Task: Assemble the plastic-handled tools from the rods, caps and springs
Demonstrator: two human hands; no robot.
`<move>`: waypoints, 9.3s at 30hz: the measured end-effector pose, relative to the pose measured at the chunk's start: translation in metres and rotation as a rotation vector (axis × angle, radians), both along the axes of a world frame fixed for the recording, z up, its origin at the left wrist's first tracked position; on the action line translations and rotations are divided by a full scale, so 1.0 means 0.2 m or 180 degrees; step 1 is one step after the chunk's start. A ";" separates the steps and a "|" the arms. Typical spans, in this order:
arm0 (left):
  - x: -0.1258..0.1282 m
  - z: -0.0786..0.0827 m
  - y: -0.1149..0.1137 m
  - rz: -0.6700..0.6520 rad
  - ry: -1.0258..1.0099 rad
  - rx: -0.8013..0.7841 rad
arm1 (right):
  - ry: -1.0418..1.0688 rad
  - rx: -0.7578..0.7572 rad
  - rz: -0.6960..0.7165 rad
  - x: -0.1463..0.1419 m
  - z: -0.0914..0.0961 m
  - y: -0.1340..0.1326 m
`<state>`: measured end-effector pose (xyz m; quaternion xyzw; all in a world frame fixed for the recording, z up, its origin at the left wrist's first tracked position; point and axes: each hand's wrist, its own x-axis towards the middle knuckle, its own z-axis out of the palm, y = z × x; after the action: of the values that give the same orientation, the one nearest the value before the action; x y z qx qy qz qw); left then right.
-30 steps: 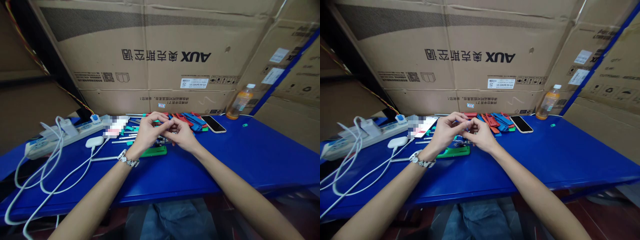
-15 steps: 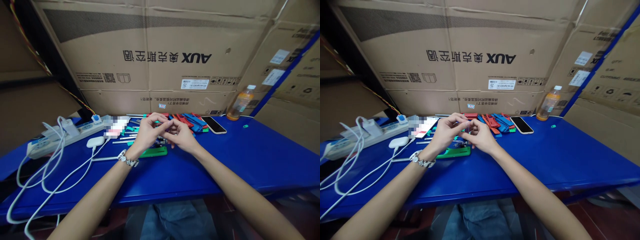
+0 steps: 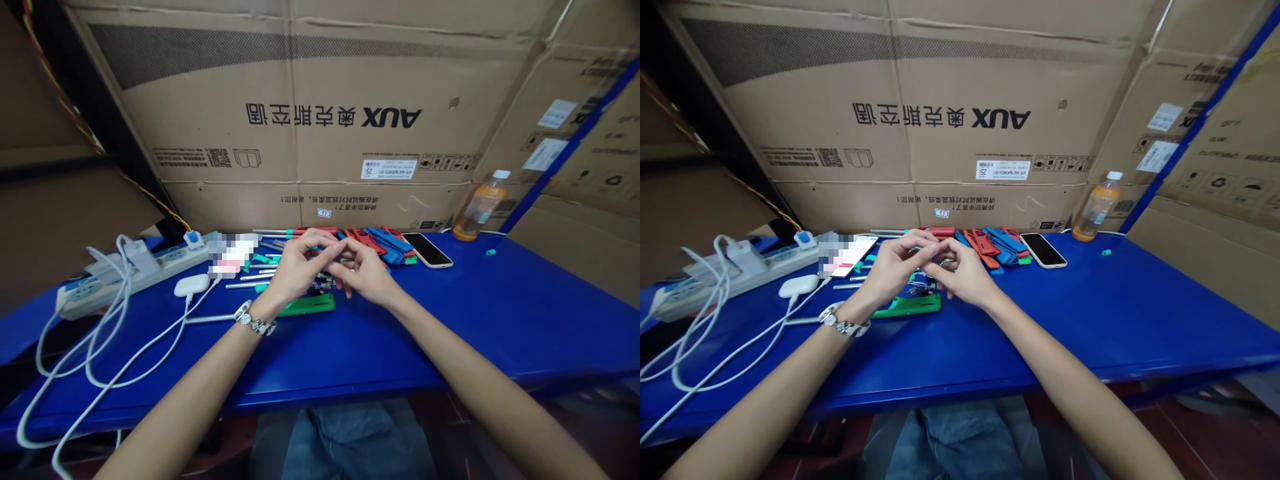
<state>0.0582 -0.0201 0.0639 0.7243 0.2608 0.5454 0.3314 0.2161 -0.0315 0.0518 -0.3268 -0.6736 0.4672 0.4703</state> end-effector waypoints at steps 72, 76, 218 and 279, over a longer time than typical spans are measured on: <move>-0.20 -0.30 -0.10 0.0202 0.2177 0.0143 | 0.0441 -0.0148 -0.0302 -0.06 0.01 0.00; -0.20 -0.29 -0.11 0.0199 0.2210 0.0112 | 0.0409 -0.0019 0.0041 -0.02 0.02 -0.01; -0.37 -0.12 -0.10 0.0641 0.2507 0.0272 | 0.0493 0.0137 -0.0574 0.05 -0.03 0.16; -0.25 -0.18 -0.11 0.0574 0.1810 0.0038 | -0.0189 0.0843 -0.0234 -0.25 -0.21 0.02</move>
<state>0.0076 -0.0414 0.0284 0.8239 0.4032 0.3494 0.1910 0.1666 -0.0281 0.0101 -0.3000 -0.7305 0.3468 0.5060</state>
